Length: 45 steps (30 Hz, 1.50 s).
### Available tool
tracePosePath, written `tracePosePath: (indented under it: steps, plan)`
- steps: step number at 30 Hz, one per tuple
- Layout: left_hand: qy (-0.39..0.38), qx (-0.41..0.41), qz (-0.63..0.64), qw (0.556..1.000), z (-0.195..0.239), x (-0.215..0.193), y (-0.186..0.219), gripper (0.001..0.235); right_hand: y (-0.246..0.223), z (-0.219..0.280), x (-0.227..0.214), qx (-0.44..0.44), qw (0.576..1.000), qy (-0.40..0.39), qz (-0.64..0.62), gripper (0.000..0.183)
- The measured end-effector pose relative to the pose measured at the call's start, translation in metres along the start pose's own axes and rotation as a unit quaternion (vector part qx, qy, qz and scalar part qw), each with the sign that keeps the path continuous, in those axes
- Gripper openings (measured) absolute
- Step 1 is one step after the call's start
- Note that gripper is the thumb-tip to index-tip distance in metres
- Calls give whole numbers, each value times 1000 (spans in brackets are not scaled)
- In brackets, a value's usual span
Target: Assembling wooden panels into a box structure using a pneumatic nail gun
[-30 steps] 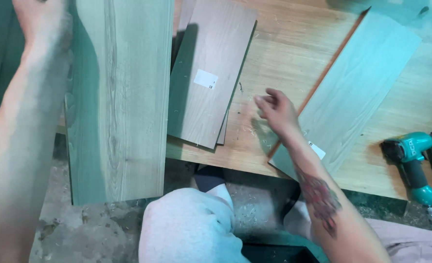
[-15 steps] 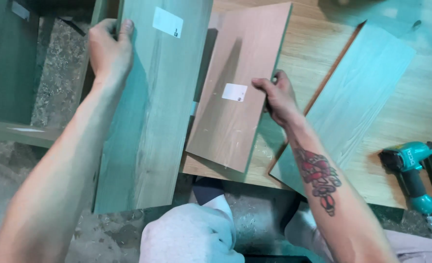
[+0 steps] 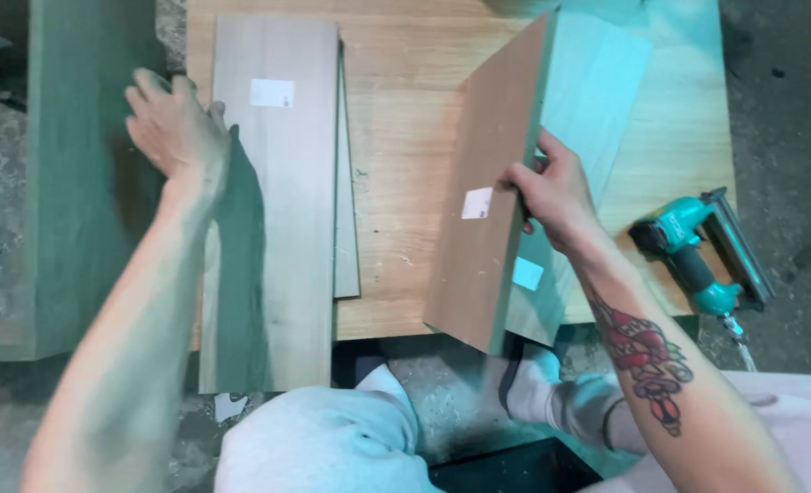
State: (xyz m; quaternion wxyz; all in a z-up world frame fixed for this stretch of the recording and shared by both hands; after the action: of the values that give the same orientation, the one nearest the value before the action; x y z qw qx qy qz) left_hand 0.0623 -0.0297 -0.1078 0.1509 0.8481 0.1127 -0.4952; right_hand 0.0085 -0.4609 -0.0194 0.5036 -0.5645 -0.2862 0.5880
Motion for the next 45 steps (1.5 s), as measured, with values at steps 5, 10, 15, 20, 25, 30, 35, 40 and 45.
tracePosePath:
  steps: [5, 10, 15, 20, 25, 30, 35, 40, 45]
  plan:
    - [-214, 104, 340, 910, 24, -108, 106, 71, 30, -16, 13, -116, 990, -75, -24, 45]
    - [-427, 169, 339, 821, 104, -120, 222, 104, 33, 9, 3, -51, 996, -68, 13, 68]
    - [-397, 213, 281, 848, 137, -140, 248, 101, 144, 59, -81, -22, 985, 103, 138, 61]
    - [-367, 140, 284, 875, 153, -158, 248, 82, 255, 110, -106, 189, 948, 97, 235, 74]
    - [-343, 102, 261, 897, 172, -141, 247, 68, 271, 103, -97, 263, 958, 114, 23, 96]
    - [-298, 76, 288, 907, 185, -177, 242, 62, 262, 106, -104, 275, 951, 119, 72, 94]
    - [-311, 62, 276, 908, 200, -154, 230, 58, 198, 116, -103, 197, 971, 119, -71, 53]
    - [-310, 112, 260, 908, 200, -125, 228, 51, 134, 110, -136, 74, 987, 136, 46, 39]
    - [-329, 156, 243, 899, 190, -104, 211, 51, 57, 111, -183, 1, 935, 79, 346, 26]
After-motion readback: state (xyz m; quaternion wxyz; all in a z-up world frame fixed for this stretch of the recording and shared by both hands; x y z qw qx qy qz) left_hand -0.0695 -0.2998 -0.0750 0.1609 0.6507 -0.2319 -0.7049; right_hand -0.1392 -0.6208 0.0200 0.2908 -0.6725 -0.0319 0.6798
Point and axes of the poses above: each hand's wrist, its own z-axis away from the middle knuckle, its own x-axis out of the palm, y = z × x, the point moved 4 cm from there along -z, towards the middle knuckle, and after that the axes turned 7 degrees about y, right-handed, at the moved point
